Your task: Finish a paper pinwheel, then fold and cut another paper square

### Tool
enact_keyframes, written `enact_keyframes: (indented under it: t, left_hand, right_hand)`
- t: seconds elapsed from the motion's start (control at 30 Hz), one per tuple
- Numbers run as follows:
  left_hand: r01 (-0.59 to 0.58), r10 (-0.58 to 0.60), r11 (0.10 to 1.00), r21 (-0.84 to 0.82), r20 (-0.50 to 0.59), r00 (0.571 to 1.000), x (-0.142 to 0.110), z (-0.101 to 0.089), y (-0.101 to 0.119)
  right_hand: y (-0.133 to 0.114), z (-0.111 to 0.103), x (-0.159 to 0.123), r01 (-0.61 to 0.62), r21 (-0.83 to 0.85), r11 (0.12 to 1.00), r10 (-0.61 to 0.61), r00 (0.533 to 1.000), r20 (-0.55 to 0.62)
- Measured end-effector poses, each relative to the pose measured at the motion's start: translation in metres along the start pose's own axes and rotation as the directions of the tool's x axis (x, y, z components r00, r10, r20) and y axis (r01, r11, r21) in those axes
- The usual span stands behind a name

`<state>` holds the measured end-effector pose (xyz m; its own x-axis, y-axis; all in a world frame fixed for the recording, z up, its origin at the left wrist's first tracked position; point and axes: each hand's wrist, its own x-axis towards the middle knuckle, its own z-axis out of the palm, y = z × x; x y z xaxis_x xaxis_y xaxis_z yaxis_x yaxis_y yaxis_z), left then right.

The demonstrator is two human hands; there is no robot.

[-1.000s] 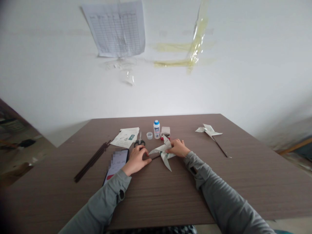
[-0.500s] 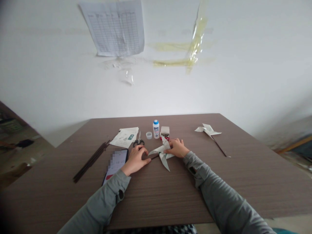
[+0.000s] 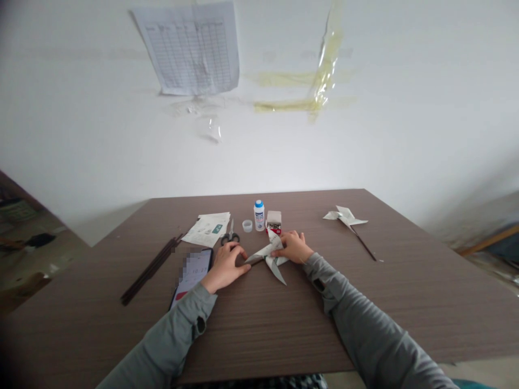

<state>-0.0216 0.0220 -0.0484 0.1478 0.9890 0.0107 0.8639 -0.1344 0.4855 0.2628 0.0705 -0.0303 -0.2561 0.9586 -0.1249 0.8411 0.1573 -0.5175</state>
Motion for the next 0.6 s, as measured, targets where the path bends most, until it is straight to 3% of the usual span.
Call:
enact_keyframes:
  t: [0.6]
  left_hand:
    - [-0.042, 0.042, 0.999, 0.002, -0.031, 0.999, 0.0021, 0.0045, -0.0063]
  right_hand:
    - [-0.0008, 0.0025, 0.0022, 0.033, 0.027, 0.999, -0.03, 0.996, -0.089]
